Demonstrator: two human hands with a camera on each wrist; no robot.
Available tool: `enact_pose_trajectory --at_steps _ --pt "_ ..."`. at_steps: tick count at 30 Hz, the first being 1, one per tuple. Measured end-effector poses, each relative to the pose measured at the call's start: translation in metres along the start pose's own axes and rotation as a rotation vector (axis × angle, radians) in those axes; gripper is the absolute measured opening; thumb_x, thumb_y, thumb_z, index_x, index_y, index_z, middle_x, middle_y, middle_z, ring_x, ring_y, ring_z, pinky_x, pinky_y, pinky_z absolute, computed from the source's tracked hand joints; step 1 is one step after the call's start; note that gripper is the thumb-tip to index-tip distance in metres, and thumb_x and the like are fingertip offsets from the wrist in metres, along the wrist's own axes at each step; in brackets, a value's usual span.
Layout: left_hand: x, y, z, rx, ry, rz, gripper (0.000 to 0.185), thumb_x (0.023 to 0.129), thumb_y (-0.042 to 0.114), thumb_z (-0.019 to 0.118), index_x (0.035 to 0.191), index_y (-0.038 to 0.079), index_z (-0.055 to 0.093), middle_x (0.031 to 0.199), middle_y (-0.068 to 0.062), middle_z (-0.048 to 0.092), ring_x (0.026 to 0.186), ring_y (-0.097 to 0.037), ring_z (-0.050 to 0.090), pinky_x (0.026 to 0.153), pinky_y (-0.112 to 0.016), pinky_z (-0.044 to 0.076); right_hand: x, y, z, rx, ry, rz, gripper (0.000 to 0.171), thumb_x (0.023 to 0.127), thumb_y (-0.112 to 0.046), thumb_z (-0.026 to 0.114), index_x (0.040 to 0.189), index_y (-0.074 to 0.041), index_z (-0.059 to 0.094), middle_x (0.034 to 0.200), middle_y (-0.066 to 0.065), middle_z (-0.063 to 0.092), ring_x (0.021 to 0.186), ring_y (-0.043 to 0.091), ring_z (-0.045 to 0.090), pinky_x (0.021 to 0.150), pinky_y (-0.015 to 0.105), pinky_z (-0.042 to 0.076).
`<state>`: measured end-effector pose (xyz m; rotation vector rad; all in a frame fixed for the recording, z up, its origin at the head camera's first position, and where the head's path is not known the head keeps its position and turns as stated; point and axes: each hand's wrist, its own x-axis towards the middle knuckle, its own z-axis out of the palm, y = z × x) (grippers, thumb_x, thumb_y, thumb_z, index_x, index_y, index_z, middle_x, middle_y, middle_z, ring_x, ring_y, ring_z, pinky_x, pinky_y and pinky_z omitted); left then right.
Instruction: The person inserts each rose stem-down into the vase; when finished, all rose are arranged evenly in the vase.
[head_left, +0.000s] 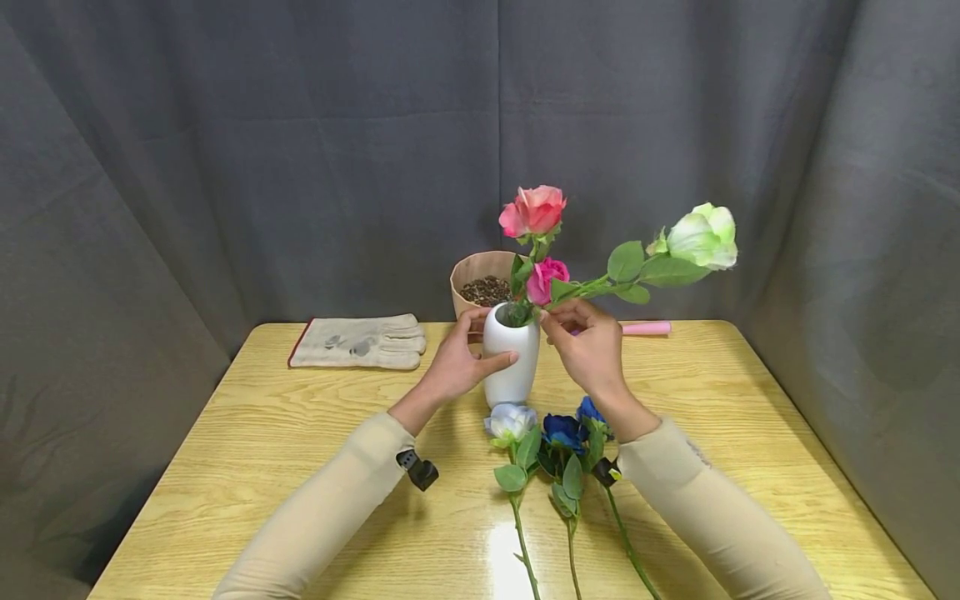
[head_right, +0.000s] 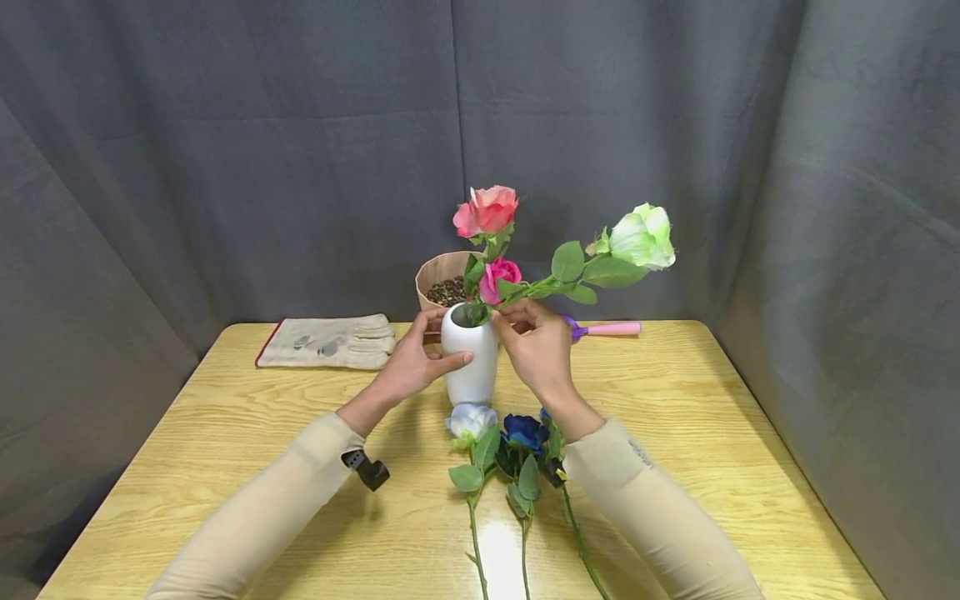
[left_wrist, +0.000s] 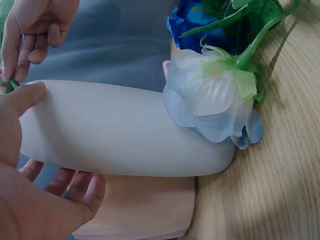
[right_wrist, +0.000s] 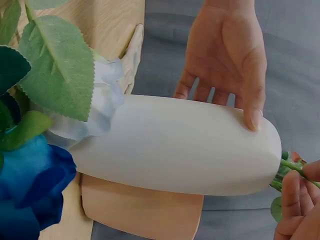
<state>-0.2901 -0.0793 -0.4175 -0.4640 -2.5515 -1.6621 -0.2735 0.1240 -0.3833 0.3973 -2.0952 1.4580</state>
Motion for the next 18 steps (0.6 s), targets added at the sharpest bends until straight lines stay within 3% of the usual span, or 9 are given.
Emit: enact_pose_trajectory --at_steps 3,8,18 --pt "0.000 0.000 0.001 0.001 -0.001 -0.005 0.082 0.084 0.038 0.080 0.150 0.021 0.034 0.137 -0.009 0.052 0.126 -0.028 0.053 0.101 -0.050 0.051 -0.002 0.002 0.002 -0.054 -0.022 0.026 0.016 0.089 -0.024 0.074 0.087 -0.009 0.073 0.080 0.010 0.074 0.064 0.012 0.065 0.057 0.024 0.053" --pt "0.001 -0.001 0.000 -0.001 -0.004 -0.009 0.082 0.084 0.039 0.080 0.150 0.021 0.034 0.138 -0.009 0.051 0.127 -0.029 0.053 0.103 -0.053 0.050 -0.005 0.002 0.005 -0.123 -0.082 0.067 0.021 0.090 -0.034 0.073 0.090 -0.012 0.075 0.084 0.006 0.074 0.067 0.015 0.065 0.055 0.028 0.050" --pt "0.002 0.002 0.000 0.021 -0.002 -0.026 0.082 0.084 0.039 0.080 0.149 0.021 0.034 0.138 -0.009 0.052 0.128 -0.029 0.053 0.104 -0.050 0.050 -0.013 0.010 -0.002 -0.129 -0.150 0.112 0.024 0.091 -0.038 0.073 0.104 -0.018 0.076 0.093 0.004 0.075 0.068 0.017 0.067 0.058 0.032 0.054"
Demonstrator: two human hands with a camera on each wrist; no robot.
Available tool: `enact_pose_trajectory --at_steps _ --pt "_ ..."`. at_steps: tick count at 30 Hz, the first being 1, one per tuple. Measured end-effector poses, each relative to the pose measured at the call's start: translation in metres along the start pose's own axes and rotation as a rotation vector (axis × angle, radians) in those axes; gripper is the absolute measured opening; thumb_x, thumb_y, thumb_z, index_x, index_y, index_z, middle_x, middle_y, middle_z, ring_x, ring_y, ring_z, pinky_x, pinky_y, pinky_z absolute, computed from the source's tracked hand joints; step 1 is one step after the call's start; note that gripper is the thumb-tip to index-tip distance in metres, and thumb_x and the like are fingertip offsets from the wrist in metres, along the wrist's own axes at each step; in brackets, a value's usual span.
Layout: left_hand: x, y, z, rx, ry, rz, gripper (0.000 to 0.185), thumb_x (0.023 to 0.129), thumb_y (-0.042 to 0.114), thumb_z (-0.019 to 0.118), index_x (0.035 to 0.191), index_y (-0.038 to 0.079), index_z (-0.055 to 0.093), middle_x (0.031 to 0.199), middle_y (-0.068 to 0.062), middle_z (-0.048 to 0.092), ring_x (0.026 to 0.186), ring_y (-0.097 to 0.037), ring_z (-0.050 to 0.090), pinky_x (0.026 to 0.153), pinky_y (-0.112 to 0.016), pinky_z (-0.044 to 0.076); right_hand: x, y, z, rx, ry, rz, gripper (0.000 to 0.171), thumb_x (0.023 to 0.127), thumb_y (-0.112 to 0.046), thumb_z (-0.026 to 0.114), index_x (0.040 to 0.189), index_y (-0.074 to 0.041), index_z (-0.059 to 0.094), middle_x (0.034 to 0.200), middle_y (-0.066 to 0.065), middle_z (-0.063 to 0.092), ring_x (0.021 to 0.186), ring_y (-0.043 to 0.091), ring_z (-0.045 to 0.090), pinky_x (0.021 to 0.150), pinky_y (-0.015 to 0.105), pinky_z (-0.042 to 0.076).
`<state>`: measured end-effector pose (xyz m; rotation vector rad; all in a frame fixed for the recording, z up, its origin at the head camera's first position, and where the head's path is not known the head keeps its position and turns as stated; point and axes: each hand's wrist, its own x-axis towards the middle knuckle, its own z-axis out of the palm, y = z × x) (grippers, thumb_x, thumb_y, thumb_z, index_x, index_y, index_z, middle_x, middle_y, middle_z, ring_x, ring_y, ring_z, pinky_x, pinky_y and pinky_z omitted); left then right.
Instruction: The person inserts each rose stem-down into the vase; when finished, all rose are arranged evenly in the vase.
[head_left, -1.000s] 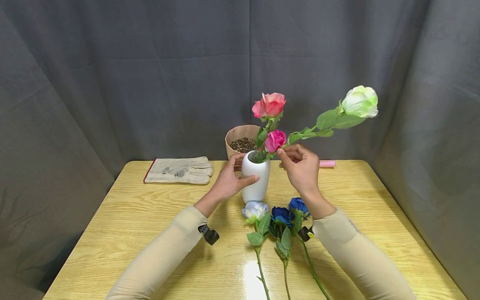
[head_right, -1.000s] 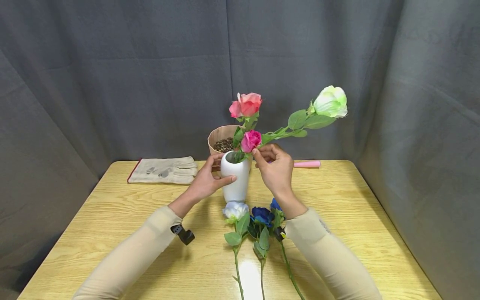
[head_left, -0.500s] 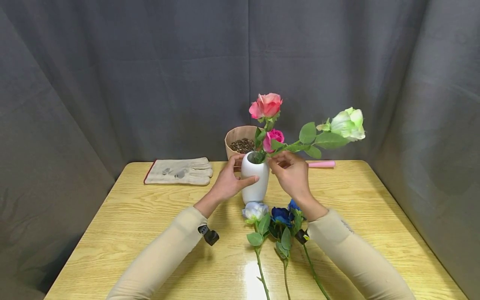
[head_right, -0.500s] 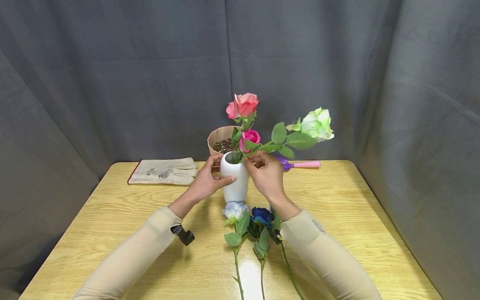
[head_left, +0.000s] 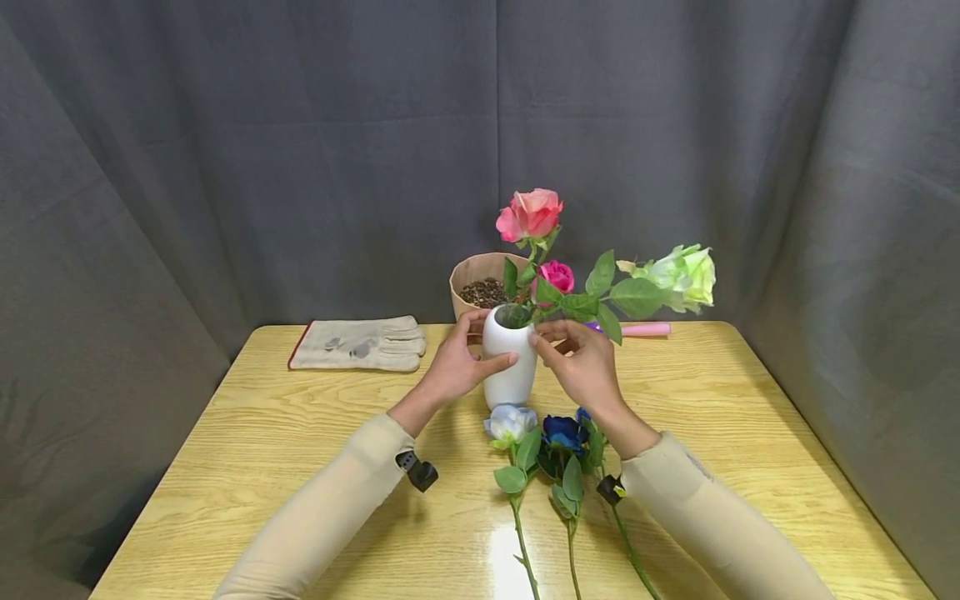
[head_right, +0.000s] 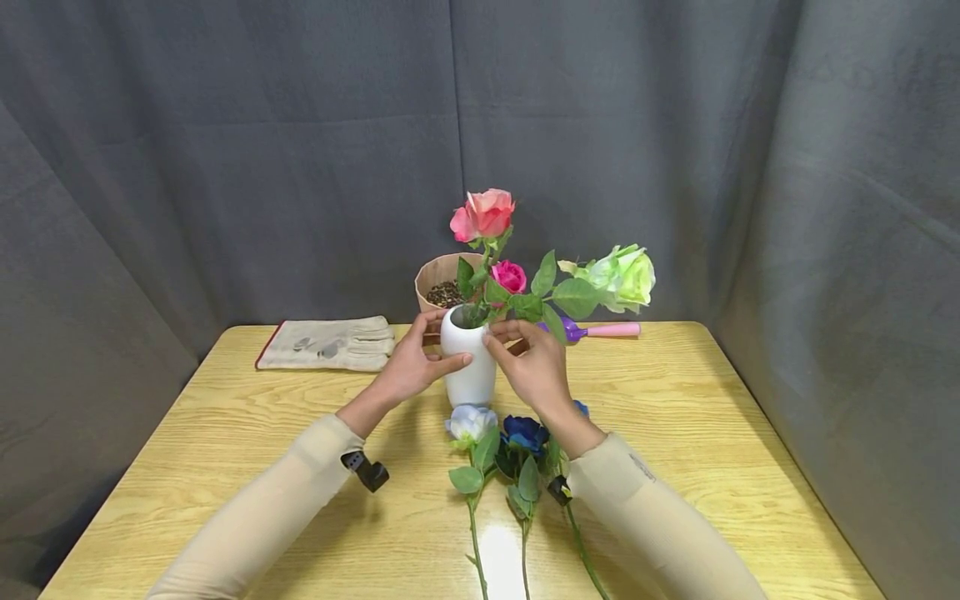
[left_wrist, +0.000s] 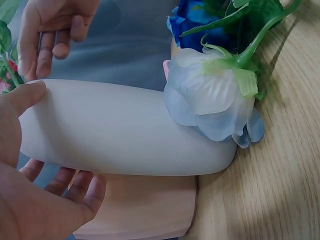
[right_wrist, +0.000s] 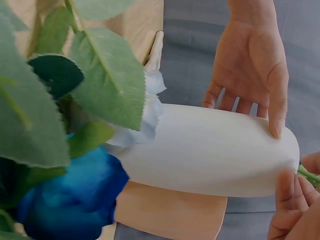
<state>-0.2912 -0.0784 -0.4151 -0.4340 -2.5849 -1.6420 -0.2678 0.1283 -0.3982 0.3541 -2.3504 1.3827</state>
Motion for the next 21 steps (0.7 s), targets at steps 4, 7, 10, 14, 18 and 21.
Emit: enact_pose_trajectory --at_steps 4,7,10,14,18,21 --pt "0.001 0.003 0.000 0.000 -0.007 -0.011 0.083 0.084 0.040 0.080 0.150 0.022 0.034 0.139 -0.009 0.051 0.129 -0.029 0.053 0.104 -0.050 0.050 -0.006 0.003 -0.006 0.015 -0.025 0.015 0.021 0.091 -0.035 0.074 0.104 -0.018 0.075 0.095 0.004 0.075 0.067 0.017 0.068 0.056 0.031 0.053" --pt "0.002 0.004 -0.001 -0.005 -0.013 -0.016 0.082 0.084 0.040 0.080 0.150 0.023 0.034 0.140 -0.008 0.051 0.129 -0.029 0.053 0.103 -0.050 0.050 -0.010 0.005 -0.011 0.001 -0.047 0.027 0.022 0.092 -0.032 0.073 0.105 -0.015 0.074 0.097 0.006 0.074 0.068 0.020 0.068 0.056 0.030 0.052" --pt "0.002 0.004 -0.002 -0.014 -0.020 -0.011 0.083 0.084 0.041 0.080 0.150 0.023 0.034 0.140 -0.008 0.051 0.129 -0.029 0.052 0.105 -0.051 0.049 -0.013 0.007 -0.015 -0.009 -0.073 0.048 0.025 0.093 -0.033 0.071 0.108 -0.013 0.074 0.099 0.007 0.074 0.071 0.024 0.070 0.056 0.029 0.051" --pt "0.003 0.005 -0.003 -0.024 -0.028 0.005 0.085 0.084 0.040 0.080 0.153 0.021 0.033 0.142 -0.009 0.050 0.130 -0.030 0.051 0.107 -0.055 0.046 -0.018 0.010 -0.022 -0.003 -0.106 0.077 0.026 0.094 -0.034 0.070 0.110 -0.014 0.073 0.099 0.008 0.074 0.071 0.025 0.071 0.058 0.030 0.052" --pt "0.003 0.006 -0.004 -0.032 -0.034 0.014 0.088 0.084 0.040 0.080 0.154 0.017 0.032 0.142 -0.010 0.050 0.130 -0.032 0.051 0.109 -0.058 0.044 -0.022 0.014 -0.028 0.033 -0.142 0.124 0.027 0.094 -0.033 0.070 0.112 -0.014 0.072 0.100 0.010 0.074 0.069 0.019 0.071 0.064 0.031 0.056" --pt "0.003 0.005 -0.004 -0.034 -0.039 0.008 0.086 0.084 0.039 0.080 0.154 0.018 0.033 0.142 -0.010 0.050 0.130 -0.032 0.051 0.110 -0.057 0.043 -0.026 0.017 -0.033 0.078 -0.166 0.156 0.027 0.094 -0.031 0.070 0.113 -0.012 0.071 0.102 0.012 0.074 0.069 0.018 0.071 0.066 0.031 0.058"
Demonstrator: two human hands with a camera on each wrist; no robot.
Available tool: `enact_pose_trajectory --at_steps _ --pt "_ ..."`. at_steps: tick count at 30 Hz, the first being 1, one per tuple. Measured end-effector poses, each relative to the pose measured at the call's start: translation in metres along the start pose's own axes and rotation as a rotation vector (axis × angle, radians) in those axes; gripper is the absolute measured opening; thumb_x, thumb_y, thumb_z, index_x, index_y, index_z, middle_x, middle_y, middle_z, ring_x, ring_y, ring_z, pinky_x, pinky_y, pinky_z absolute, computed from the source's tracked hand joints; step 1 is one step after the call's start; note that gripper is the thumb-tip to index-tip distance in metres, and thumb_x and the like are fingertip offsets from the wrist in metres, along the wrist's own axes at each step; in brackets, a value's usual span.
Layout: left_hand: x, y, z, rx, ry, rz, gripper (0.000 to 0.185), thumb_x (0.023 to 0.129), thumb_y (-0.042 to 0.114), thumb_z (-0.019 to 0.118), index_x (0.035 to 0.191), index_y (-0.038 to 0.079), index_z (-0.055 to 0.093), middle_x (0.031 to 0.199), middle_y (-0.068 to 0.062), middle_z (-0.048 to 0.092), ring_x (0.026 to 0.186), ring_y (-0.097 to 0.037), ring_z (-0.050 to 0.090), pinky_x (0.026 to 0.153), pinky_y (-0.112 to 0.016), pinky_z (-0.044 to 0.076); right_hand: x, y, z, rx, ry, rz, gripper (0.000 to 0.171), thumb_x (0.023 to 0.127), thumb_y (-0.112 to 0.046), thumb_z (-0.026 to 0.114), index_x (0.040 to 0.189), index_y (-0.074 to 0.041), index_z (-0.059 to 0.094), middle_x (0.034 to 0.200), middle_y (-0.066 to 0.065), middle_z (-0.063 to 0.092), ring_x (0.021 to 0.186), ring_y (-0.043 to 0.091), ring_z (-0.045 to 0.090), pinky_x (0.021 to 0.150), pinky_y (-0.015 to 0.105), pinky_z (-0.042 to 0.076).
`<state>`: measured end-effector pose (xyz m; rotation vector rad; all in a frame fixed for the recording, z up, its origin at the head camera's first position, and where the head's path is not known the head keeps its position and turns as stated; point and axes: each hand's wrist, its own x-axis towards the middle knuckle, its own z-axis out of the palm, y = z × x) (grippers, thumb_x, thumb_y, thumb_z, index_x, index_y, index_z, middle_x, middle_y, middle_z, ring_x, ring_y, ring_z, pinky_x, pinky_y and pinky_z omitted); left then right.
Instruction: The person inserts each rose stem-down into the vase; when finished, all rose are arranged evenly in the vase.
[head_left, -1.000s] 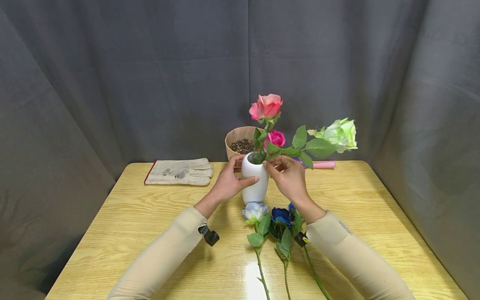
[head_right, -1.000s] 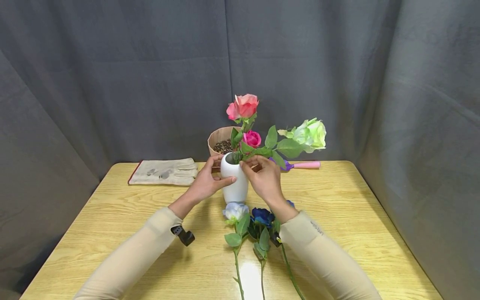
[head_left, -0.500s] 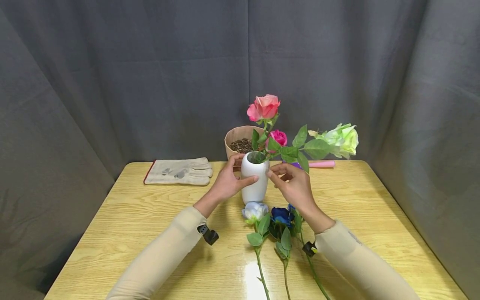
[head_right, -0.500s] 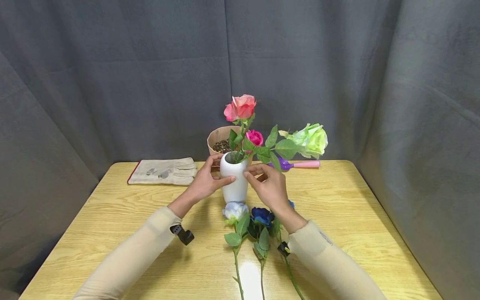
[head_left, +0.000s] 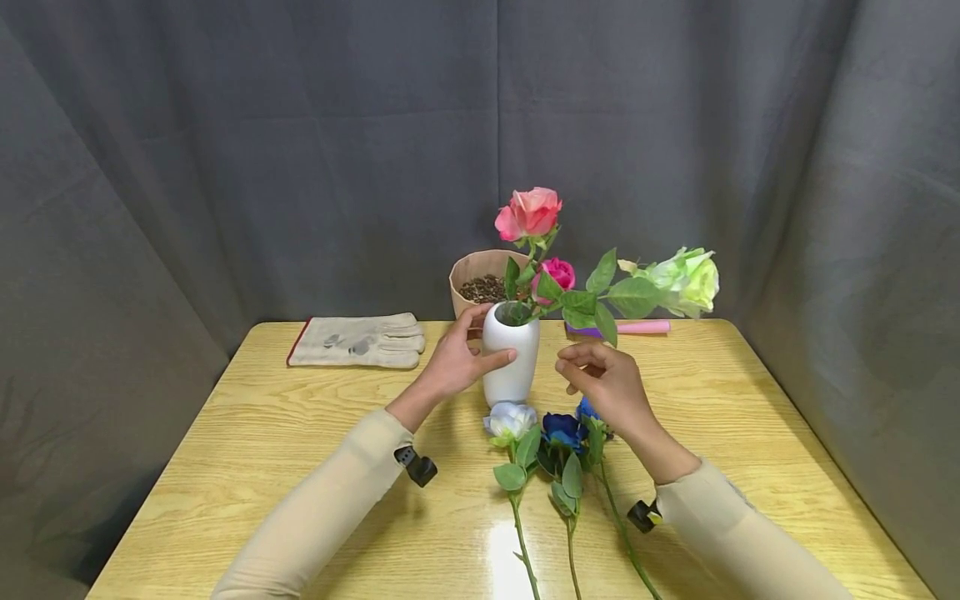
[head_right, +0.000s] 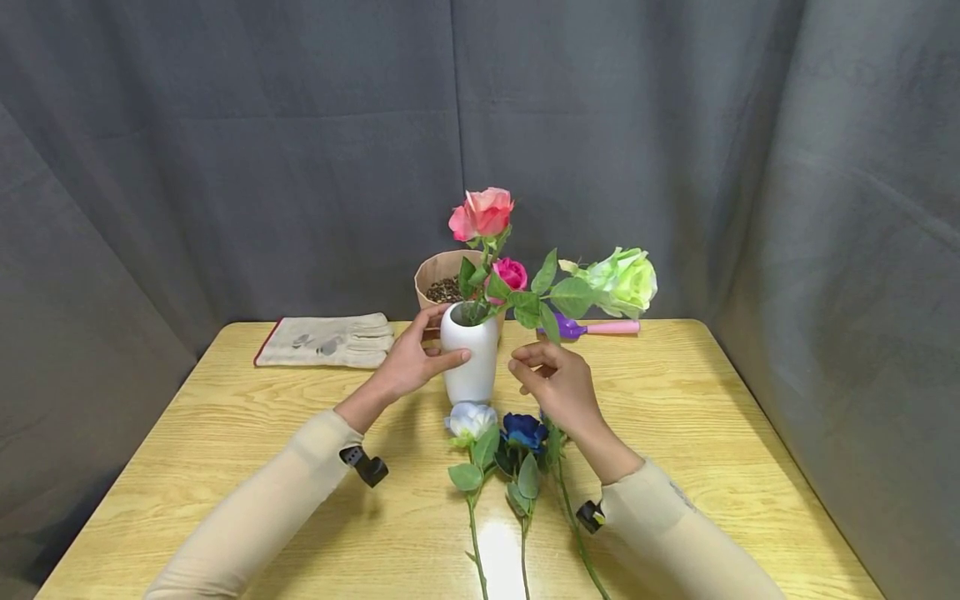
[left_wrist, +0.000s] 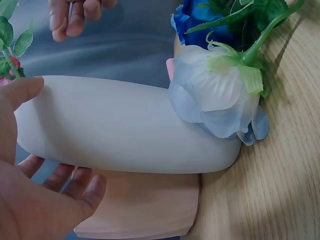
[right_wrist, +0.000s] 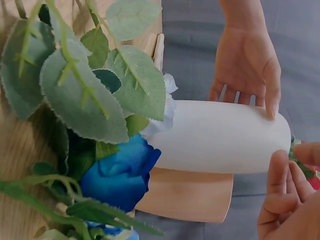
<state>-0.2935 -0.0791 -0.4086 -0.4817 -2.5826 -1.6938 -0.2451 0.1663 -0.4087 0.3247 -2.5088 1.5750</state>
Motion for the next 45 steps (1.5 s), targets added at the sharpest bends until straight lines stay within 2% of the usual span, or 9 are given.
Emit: enact_pose_trajectory --at_steps 8,14,20,24,29,37,45 --pt "0.000 0.001 0.000 0.023 0.006 0.006 0.083 0.083 0.038 0.080 0.152 0.021 0.036 0.141 -0.009 0.051 0.130 -0.031 0.052 0.110 -0.056 0.044 -0.007 0.010 -0.013 0.097 -0.057 0.042 0.025 0.095 -0.032 0.070 0.111 -0.012 0.071 0.102 0.012 0.074 0.071 0.018 0.071 0.071 0.031 0.060" --pt "0.000 0.003 0.000 0.037 0.005 0.008 0.082 0.084 0.038 0.080 0.151 0.023 0.036 0.141 -0.009 0.051 0.130 -0.029 0.052 0.109 -0.052 0.045 -0.014 0.013 -0.022 0.093 -0.113 0.049 0.022 0.097 -0.026 0.066 0.113 -0.010 0.070 0.094 0.001 0.074 0.071 0.021 0.069 0.071 0.031 0.058" --pt "0.001 0.003 -0.001 0.022 -0.013 0.021 0.084 0.084 0.036 0.080 0.153 0.022 0.035 0.142 -0.009 0.051 0.131 -0.030 0.052 0.111 -0.054 0.043 -0.021 0.016 -0.032 0.079 -0.154 0.087 0.022 0.097 -0.024 0.066 0.114 -0.010 0.069 0.097 0.005 0.075 0.073 0.023 0.068 0.069 0.031 0.057" --pt "0.004 0.002 -0.003 0.011 -0.041 0.033 0.084 0.086 0.033 0.078 0.155 0.020 0.032 0.145 -0.008 0.049 0.133 -0.030 0.052 0.113 -0.055 0.041 -0.026 0.019 -0.038 0.065 -0.170 0.098 0.026 0.097 -0.027 0.066 0.115 -0.008 0.069 0.097 0.004 0.075 0.074 0.024 0.069 0.062 0.030 0.055" --pt "0.008 0.000 -0.005 -0.015 -0.083 0.044 0.084 0.088 0.029 0.076 0.157 0.018 0.029 0.152 -0.008 0.044 0.137 -0.032 0.049 0.116 -0.054 0.038 -0.032 0.024 -0.047 0.098 -0.225 0.120 0.027 0.098 -0.026 0.065 0.117 -0.007 0.067 0.091 -0.002 0.074 0.070 0.021 0.066 0.047 0.024 0.040" --pt "0.010 -0.004 -0.007 -0.071 -0.141 0.072 0.081 0.092 0.019 0.071 0.158 0.014 0.024 0.154 -0.012 0.039 0.141 -0.035 0.044 0.119 -0.054 0.034 -0.040 0.032 -0.059 0.158 -0.321 0.114 0.031 0.100 -0.025 0.061 0.119 -0.001 0.064 0.092 -0.002 0.071 0.071 0.019 0.066 0.047 0.027 0.037" --pt "0.011 -0.004 -0.007 -0.071 -0.135 0.071 0.080 0.091 0.015 0.071 0.157 0.015 0.027 0.151 -0.013 0.041 0.138 -0.035 0.046 0.116 -0.053 0.038 -0.045 0.038 -0.067 0.142 -0.386 0.135 0.034 0.101 -0.026 0.061 0.120 0.002 0.062 0.094 0.002 0.071 0.076 0.023 0.065 0.049 0.031 0.039"
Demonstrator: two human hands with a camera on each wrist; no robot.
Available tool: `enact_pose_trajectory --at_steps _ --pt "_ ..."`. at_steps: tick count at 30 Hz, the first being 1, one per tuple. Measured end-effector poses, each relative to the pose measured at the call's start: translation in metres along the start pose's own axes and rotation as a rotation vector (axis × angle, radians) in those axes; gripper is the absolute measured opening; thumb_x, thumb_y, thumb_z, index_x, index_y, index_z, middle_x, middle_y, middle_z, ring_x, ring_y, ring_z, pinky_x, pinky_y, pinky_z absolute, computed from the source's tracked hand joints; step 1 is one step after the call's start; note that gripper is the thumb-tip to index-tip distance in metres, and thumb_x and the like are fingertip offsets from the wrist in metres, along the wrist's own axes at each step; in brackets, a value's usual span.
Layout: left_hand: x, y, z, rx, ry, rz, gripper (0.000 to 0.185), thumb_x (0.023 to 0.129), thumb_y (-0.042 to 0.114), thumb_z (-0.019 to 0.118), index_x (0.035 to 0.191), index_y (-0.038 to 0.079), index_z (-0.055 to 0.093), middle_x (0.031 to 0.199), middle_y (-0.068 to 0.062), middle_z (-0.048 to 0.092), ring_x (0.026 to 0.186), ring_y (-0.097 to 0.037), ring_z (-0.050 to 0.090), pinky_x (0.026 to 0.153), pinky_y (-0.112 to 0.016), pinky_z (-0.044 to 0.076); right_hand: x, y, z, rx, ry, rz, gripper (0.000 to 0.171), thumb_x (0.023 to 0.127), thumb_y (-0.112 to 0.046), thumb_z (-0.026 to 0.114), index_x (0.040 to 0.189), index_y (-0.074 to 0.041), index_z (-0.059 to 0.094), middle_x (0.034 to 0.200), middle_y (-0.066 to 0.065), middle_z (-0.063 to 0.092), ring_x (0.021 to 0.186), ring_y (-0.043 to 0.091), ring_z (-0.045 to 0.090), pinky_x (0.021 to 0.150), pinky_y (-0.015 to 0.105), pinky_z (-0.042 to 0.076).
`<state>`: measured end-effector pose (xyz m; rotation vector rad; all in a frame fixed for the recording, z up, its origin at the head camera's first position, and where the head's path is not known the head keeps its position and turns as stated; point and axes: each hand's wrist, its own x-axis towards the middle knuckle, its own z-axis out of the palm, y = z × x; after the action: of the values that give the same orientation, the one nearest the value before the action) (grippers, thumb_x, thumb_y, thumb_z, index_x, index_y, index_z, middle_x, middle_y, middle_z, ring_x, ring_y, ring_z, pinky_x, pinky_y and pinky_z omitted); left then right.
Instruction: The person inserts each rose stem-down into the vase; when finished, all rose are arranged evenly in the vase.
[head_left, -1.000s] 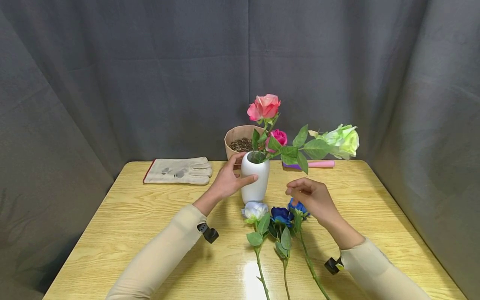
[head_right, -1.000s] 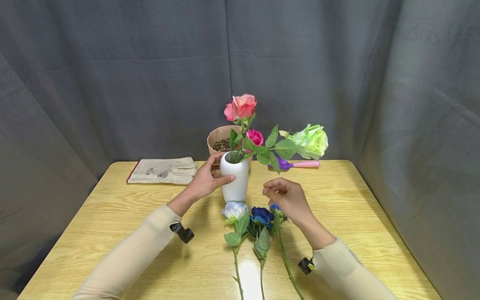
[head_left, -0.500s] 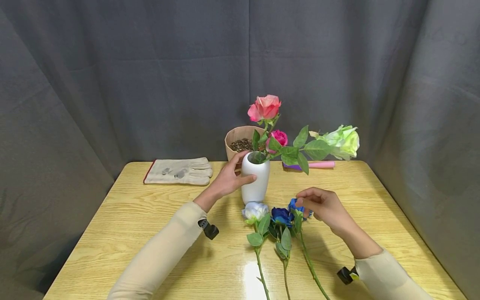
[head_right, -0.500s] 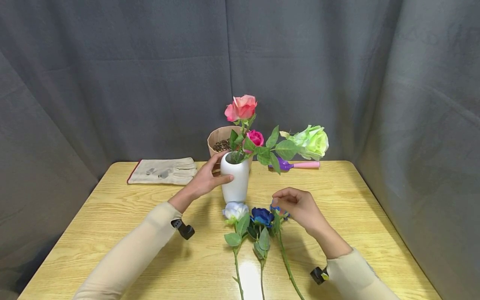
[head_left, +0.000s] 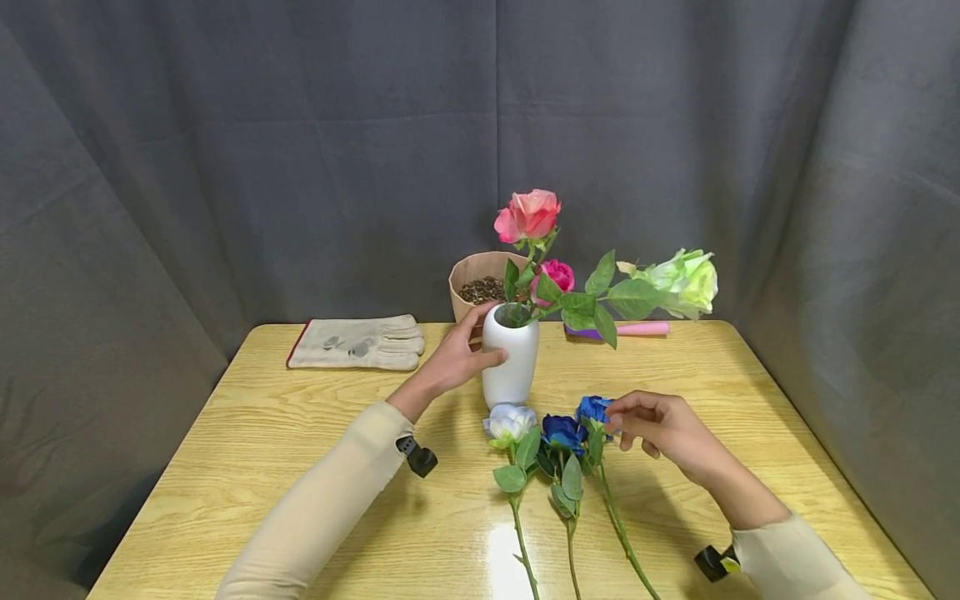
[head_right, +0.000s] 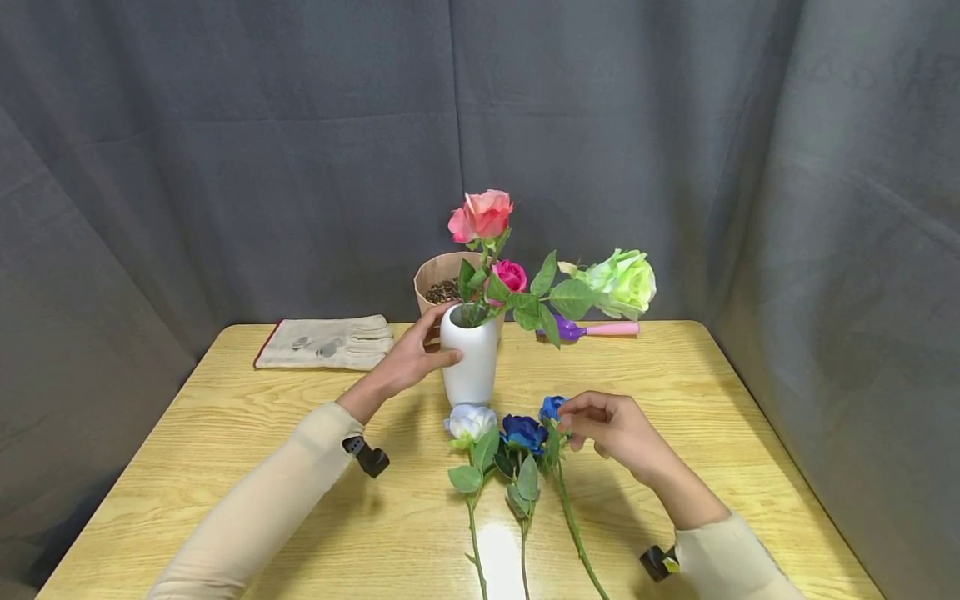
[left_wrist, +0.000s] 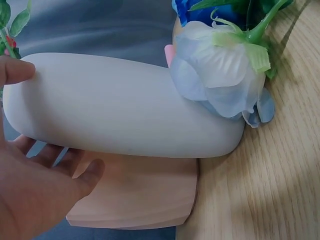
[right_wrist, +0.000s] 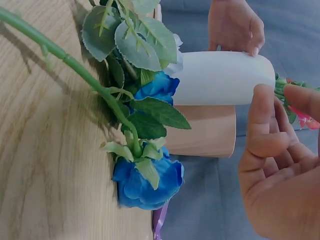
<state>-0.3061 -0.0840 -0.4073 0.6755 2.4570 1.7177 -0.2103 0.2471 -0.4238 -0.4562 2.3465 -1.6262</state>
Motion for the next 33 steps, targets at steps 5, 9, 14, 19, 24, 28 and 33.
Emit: enact_pose_trajectory --at_steps 5,9,14,19,24,28,33 --pt "0.000 -0.002 0.001 0.002 0.020 -0.018 0.079 0.090 0.020 0.074 0.155 0.019 0.030 0.149 -0.010 0.044 0.135 -0.032 0.049 0.115 -0.052 0.039 -0.003 0.002 -0.002 0.002 -0.012 0.000 0.036 0.101 -0.026 0.061 0.121 0.004 0.061 0.097 0.005 0.073 0.076 0.022 0.065 0.049 0.030 0.039" --pt "-0.002 0.000 0.002 0.009 0.054 -0.038 0.082 0.086 0.026 0.078 0.154 0.018 0.032 0.144 -0.009 0.047 0.131 -0.031 0.051 0.114 -0.053 0.040 -0.005 0.003 -0.002 -0.006 -0.003 0.003 0.036 0.100 -0.026 0.062 0.120 0.004 0.062 0.096 0.008 0.073 0.075 0.022 0.065 0.049 0.029 0.040" --pt "-0.004 0.003 0.006 0.048 0.111 -0.046 0.084 0.081 0.032 0.083 0.148 0.019 0.035 0.138 -0.007 0.050 0.126 -0.027 0.051 0.109 -0.048 0.044 -0.007 0.006 -0.003 -0.005 0.000 0.048 0.033 0.099 -0.025 0.063 0.118 0.002 0.063 0.091 0.002 0.072 0.073 0.021 0.065 0.049 0.029 0.040" --pt "-0.005 0.004 0.008 0.077 0.150 -0.025 0.088 0.079 0.031 0.085 0.147 0.012 0.035 0.135 -0.009 0.050 0.122 -0.026 0.051 0.108 -0.045 0.045 -0.009 0.011 -0.004 -0.004 -0.017 0.078 0.037 0.098 -0.025 0.065 0.119 0.006 0.062 0.094 0.005 0.072 0.072 0.018 0.064 0.049 0.026 0.039" --pt "-0.005 0.004 0.009 0.088 0.157 -0.017 0.090 0.079 0.032 0.085 0.149 0.011 0.034 0.134 -0.010 0.050 0.121 -0.026 0.051 0.107 -0.045 0.045 -0.013 0.018 -0.006 -0.011 -0.051 0.112 0.033 0.098 -0.026 0.065 0.115 0.001 0.065 0.096 0.008 0.072 0.072 0.018 0.064 0.049 0.025 0.039" --pt "-0.005 0.004 0.009 0.092 0.150 -0.021 0.089 0.080 0.034 0.084 0.150 0.014 0.035 0.133 -0.008 0.051 0.120 -0.026 0.051 0.105 -0.046 0.045 -0.016 0.026 -0.007 -0.024 -0.101 0.141 0.031 0.099 -0.026 0.063 0.113 0.002 0.065 0.100 0.013 0.073 0.074 0.023 0.066 0.048 0.027 0.040" --pt "-0.006 0.004 0.008 0.091 0.130 -0.033 0.088 0.082 0.037 0.081 0.152 0.015 0.033 0.136 -0.008 0.051 0.123 -0.026 0.051 0.104 -0.046 0.046 -0.021 0.038 -0.004 -0.065 -0.160 0.167 0.032 0.100 -0.025 0.061 0.110 0.005 0.065 0.101 0.016 0.073 0.075 0.025 0.065 0.048 0.026 0.040"
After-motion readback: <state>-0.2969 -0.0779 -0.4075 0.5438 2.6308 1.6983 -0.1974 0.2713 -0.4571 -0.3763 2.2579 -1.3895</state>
